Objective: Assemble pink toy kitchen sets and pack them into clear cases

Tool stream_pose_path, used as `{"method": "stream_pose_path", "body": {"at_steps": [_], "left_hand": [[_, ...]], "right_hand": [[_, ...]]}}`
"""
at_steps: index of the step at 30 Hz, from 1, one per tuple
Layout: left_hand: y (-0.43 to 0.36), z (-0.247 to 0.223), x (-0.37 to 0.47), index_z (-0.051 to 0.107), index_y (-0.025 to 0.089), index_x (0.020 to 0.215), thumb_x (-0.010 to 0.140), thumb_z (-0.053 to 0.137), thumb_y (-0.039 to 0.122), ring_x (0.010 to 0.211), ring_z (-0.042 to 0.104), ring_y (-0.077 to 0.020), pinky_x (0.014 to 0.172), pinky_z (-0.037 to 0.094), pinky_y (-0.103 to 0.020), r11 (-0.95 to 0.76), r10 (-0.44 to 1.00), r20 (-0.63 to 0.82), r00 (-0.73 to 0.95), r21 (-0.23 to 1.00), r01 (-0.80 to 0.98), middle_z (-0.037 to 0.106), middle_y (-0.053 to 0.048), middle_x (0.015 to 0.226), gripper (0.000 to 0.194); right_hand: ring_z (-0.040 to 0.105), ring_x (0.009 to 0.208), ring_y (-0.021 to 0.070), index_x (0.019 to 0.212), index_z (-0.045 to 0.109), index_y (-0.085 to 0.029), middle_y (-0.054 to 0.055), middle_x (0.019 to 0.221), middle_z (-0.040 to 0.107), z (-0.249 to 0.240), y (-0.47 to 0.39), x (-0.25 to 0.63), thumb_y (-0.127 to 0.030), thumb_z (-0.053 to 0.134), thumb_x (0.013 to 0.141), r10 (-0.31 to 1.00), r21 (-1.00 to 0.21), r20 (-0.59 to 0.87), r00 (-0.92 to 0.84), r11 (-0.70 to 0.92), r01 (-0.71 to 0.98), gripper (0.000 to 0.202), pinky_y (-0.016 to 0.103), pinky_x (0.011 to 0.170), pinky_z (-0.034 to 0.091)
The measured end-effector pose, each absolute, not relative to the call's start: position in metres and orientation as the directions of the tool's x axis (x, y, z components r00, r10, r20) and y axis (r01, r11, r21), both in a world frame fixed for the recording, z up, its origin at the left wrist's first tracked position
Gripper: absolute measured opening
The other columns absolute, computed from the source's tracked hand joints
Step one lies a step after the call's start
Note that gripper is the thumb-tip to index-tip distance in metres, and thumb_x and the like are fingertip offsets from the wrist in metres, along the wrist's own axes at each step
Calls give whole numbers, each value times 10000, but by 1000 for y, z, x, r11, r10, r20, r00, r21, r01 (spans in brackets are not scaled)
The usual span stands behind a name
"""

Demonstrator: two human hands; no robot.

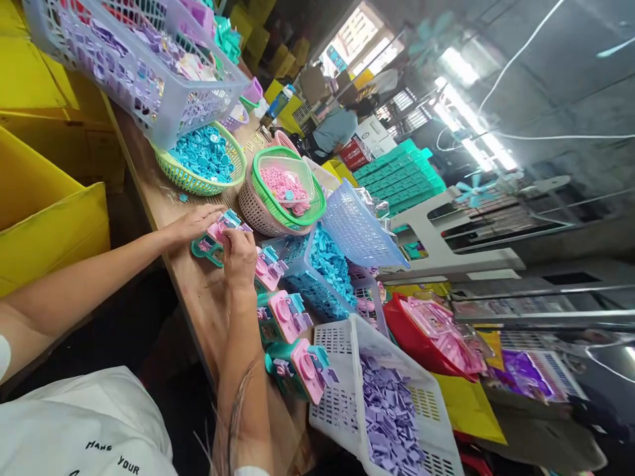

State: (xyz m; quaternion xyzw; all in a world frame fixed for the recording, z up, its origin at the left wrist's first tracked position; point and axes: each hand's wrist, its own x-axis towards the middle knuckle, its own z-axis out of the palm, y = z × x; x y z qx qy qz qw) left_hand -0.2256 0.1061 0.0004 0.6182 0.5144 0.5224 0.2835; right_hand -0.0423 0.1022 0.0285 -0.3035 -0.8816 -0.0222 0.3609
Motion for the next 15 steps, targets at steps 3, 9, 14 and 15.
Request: {"method": "stream_pose_path", "body": {"at_steps": [3, 9, 14, 15], "left_hand": [[106, -8, -220, 703, 141, 1252, 1017, 449, 348, 1251, 624, -218, 1148, 451, -350, -371, 917, 397, -41, 885, 281, 693, -115, 1282, 404], [103, -17, -216, 688, 109, 1231, 1031, 422, 361, 1246, 618, -217, 1149, 445, -348, -414, 898, 435, -70, 887, 204, 673, -137, 1275, 418], [103, -16, -214, 702, 130, 1186, 1017, 472, 350, 1173, 641, -211, 1107, 472, -347, -437, 886, 456, -84, 882, 177, 689, -116, 1209, 360], [102, -15, -213, 704, 137, 1176, 1016, 481, 342, 1168, 641, -208, 1103, 472, -344, -446, 881, 465, -90, 878, 175, 690, -110, 1200, 343]], "right_hand": [[613, 857, 209, 1009, 726, -199, 75, 907, 746, 27, 99, -43, -341, 467, 1065, 518, -147, 660, -544, 799, 583, 300, 316, 794, 501], [633, 893, 207, 1032, 715, -197, 74, 917, 751, 29, 97, -47, -286, 418, 1081, 486, 0, 620, -616, 785, 619, 313, 316, 843, 495], [605, 855, 203, 953, 682, -206, 61, 845, 706, 41, 94, -42, -234, 400, 1081, 502, 125, 507, -701, 762, 636, 311, 313, 813, 442], [600, 848, 203, 939, 674, -210, 59, 839, 698, 43, 94, -42, -226, 397, 1081, 508, 143, 489, -709, 755, 640, 312, 315, 808, 435]]}}
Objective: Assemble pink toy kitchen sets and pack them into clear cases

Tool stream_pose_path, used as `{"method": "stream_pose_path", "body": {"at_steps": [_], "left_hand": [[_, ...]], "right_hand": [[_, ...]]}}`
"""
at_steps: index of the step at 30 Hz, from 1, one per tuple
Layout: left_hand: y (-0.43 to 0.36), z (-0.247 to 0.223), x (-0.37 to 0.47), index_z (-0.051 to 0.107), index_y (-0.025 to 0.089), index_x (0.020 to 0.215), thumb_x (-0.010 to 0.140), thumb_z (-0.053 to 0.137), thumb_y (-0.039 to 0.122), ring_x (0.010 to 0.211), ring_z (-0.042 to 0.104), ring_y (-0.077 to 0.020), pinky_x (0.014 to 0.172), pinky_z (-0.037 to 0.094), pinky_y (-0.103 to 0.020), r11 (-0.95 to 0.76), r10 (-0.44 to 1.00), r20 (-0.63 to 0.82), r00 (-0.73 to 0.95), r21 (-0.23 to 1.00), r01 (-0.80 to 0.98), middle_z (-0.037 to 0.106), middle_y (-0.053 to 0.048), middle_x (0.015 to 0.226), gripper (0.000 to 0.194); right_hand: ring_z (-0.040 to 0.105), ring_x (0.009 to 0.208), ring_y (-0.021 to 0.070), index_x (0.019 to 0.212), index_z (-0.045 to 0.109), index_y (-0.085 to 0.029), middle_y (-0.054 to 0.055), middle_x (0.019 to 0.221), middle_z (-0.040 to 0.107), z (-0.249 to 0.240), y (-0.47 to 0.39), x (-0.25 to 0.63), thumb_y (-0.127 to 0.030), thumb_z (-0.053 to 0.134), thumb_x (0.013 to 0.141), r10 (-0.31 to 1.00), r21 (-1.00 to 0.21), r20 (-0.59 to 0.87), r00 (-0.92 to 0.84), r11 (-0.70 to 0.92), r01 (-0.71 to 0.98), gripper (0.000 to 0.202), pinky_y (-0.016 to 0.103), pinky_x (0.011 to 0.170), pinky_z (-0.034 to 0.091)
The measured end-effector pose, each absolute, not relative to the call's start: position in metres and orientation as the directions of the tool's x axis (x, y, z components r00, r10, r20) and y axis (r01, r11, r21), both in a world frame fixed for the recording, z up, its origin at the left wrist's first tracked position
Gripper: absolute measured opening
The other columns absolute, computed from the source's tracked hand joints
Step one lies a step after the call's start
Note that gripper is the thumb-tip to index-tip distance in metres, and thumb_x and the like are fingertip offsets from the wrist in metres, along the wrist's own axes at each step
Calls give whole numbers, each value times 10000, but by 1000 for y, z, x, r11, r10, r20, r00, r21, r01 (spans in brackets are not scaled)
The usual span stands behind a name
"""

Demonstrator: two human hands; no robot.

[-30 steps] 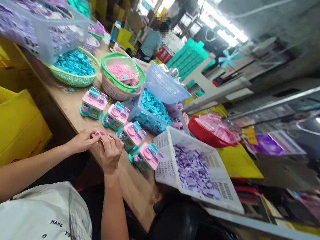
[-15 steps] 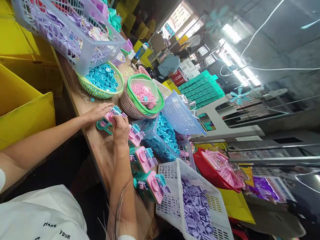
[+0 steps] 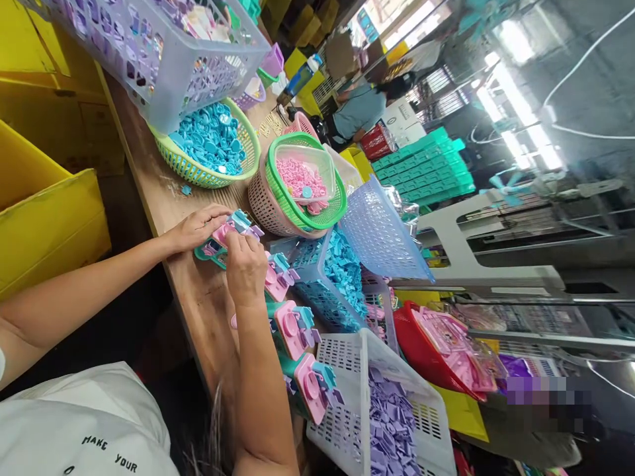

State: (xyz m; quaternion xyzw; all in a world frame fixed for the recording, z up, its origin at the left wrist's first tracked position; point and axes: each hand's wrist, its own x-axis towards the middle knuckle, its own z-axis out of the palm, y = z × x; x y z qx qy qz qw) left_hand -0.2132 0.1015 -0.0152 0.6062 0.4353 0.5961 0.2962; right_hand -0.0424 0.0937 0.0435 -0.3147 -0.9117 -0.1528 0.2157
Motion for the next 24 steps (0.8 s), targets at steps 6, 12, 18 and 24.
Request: {"method": "stream_pose_path", "body": {"at_steps": [6, 12, 18, 24], "left_hand": [[93, -12, -207, 684, 146, 1178, 1032, 473, 336, 1197, 621, -202, 1119, 455, -332, -447, 875, 469, -124, 879, 168, 666, -104, 1218, 319], [90, -14, -200, 636, 135, 1242, 1016, 484, 373, 1232, 598, -215, 1137, 443, -352, -432, 864, 469, -180, 877, 211, 650, -125, 1260, 362], [98, -14, -201, 616, 160, 1296, 1015, 411, 417, 1238, 613, -239, 1139, 455, -394, -331, 884, 386, -262, 915, 230, 653, -142, 1300, 432], [44, 7, -180, 480, 173, 1456, 1010, 458, 334, 1427, 431, -362, 1207, 312, -603, -376, 660, 668, -343, 690, 619, 481, -208, 1497, 475]], "right_hand": [[596, 854, 221, 930, 641, -210, 68, 874, 689, 53, 87, -50, -172, 377, 1068, 519, 171, 376, -768, 776, 608, 300, 344, 847, 450], [634, 921, 235, 1054, 643, -166, 104, 962, 721, 45, 70, -63, -153, 366, 1064, 650, 24, 457, -608, 674, 738, 278, 350, 855, 482], [648, 1004, 241, 1066, 651, -164, 115, 1023, 735, 59, 73, -79, -140, 394, 1042, 746, -96, 329, -579, 636, 766, 259, 357, 920, 514], [529, 1343, 223, 1354, 587, -161, 122, 1450, 603, 60, 28, -35, -155, 535, 985, 704, -201, 444, -554, 681, 704, 372, 350, 1142, 442]]}}
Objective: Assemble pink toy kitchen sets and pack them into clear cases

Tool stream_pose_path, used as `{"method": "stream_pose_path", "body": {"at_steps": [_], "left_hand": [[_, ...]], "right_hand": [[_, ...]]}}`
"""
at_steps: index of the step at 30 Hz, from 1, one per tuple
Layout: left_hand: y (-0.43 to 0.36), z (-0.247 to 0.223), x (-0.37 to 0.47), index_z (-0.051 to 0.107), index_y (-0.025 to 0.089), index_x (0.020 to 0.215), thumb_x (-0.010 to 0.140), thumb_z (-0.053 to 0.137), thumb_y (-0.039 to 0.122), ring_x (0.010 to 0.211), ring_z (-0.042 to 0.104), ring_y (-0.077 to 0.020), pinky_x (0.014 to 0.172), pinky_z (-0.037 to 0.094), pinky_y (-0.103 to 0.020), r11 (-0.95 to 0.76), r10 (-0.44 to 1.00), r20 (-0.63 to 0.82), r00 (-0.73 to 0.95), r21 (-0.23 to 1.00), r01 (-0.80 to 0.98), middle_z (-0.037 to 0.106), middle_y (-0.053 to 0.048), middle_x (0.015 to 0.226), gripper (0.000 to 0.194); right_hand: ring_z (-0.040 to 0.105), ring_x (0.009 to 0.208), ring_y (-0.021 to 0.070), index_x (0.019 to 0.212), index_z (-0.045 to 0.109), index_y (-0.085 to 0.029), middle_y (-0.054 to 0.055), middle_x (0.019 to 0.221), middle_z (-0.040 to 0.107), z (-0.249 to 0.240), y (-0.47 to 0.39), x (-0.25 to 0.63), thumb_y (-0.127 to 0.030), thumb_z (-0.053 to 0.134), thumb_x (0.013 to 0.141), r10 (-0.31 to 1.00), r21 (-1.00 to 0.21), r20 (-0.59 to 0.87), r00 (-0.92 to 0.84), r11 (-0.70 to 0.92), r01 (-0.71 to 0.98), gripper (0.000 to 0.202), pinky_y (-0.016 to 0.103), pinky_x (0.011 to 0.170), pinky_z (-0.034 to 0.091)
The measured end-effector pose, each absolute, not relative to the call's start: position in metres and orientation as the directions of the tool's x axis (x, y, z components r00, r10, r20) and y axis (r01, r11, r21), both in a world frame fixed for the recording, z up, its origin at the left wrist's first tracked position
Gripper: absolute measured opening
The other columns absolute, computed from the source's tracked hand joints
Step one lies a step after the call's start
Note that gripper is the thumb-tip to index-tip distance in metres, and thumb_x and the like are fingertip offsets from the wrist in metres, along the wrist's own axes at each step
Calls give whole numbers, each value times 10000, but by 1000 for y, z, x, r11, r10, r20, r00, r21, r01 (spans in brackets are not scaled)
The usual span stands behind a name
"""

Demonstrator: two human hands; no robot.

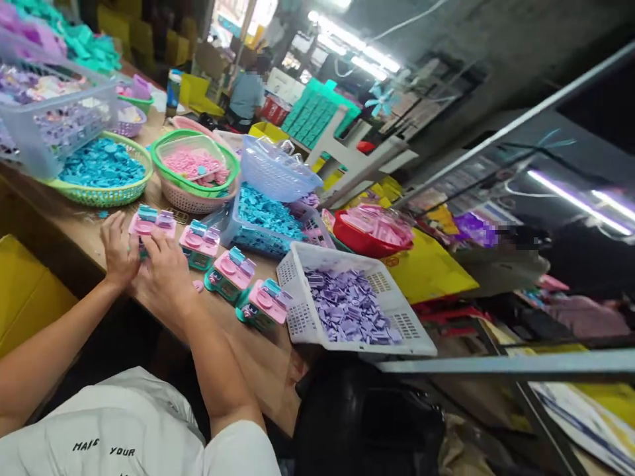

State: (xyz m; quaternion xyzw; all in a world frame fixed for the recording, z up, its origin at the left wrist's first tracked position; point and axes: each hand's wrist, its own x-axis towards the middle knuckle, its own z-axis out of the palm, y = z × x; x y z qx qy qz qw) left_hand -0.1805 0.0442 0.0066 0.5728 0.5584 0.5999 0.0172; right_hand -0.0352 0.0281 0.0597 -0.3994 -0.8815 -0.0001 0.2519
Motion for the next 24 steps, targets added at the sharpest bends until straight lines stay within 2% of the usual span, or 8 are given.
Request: {"method": "stream_pose_path", "body": {"at_steps": [1, 3, 6, 8, 11, 14, 19, 24], "left_hand": [[28, 5, -173, 488, 183, 1453, 987, 509, 313, 1415, 439, -365, 1217, 287, -614, -418, 659, 702, -270, 640, 645, 494, -197, 1489, 485], [-1, -3, -154, 580, 195, 1345, 943, 544, 269, 1315, 522, -336, 1172, 378, -574, -533, 686, 726, -44, 543, 649, 587, -161, 1377, 411], [-23, -18, -123, 639, 168, 1254, 918, 487, 188, 1210, 551, -323, 1087, 466, -558, -634, 743, 570, 350, 434, 640, 642, -153, 1277, 370], [-23, -23, -110, 652, 149, 1242, 904, 477, 163, 1156, 553, -337, 1048, 482, -580, -613, 781, 447, 435, 417, 672, 656, -164, 1230, 382], [-11, -22, -104, 658, 143, 1235, 866, 485, 131, 1088, 573, -323, 990, 521, -535, -601, 798, 375, 472, 443, 665, 663, -162, 1168, 408], [1, -17, -107, 618, 151, 1308, 850, 461, 100, 1091, 593, -291, 1005, 525, -491, -628, 778, 402, 483, 509, 589, 662, -140, 1172, 486], [0, -13, -112, 516, 188, 1446, 872, 465, 127, 1005, 641, -217, 956, 564, -405, -539, 839, 374, 395, 668, 513, 633, -95, 1146, 580], [-2, -16, -115, 557, 189, 1416, 903, 435, 120, 1051, 650, -234, 954, 578, -412, -450, 892, 386, 236, 696, 559, 606, -123, 1164, 532]], "right_hand": [[529, 1341, 224, 1350, 598, -177, 114, 1444, 605, 49, 14, -22, -169, 532, 991, 727, -224, 462, -508, 650, 726, 365, 354, 1128, 455], [547, 1303, 236, 1307, 633, -189, 114, 1387, 638, 24, -13, 2, -191, 537, 996, 812, -286, 424, -401, 541, 791, 325, 381, 1099, 479], [506, 1322, 274, 1294, 645, -163, 141, 1397, 621, -8, -38, 29, -189, 540, 993, 922, -363, 289, -258, 356, 861, 320, 435, 1113, 468], [494, 1297, 272, 1260, 665, -171, 138, 1383, 623, -17, -41, 37, -167, 495, 1005, 948, -427, 224, -225, 303, 852, 307, 425, 1103, 468], [528, 1173, 258, 1110, 716, -219, 110, 1250, 676, -13, -32, 42, -142, 473, 999, 951, -515, 206, -232, 307, 800, 277, 391, 1030, 497], [571, 1089, 252, 1003, 723, -228, 91, 1124, 711, -4, -20, 43, -116, 527, 955, 949, -559, 235, -209, 308, 770, 231, 378, 982, 511], [675, 964, 200, 1060, 685, -194, 72, 1023, 741, -3, -8, 38, -148, 453, 989, 941, -661, 278, -194, 334, 672, 246, 316, 914, 546], [694, 938, 180, 1106, 653, -191, 78, 1047, 734, -10, 0, 16, -214, 443, 993, 965, -841, 250, -82, 258, 476, 240, 297, 862, 579]]}}
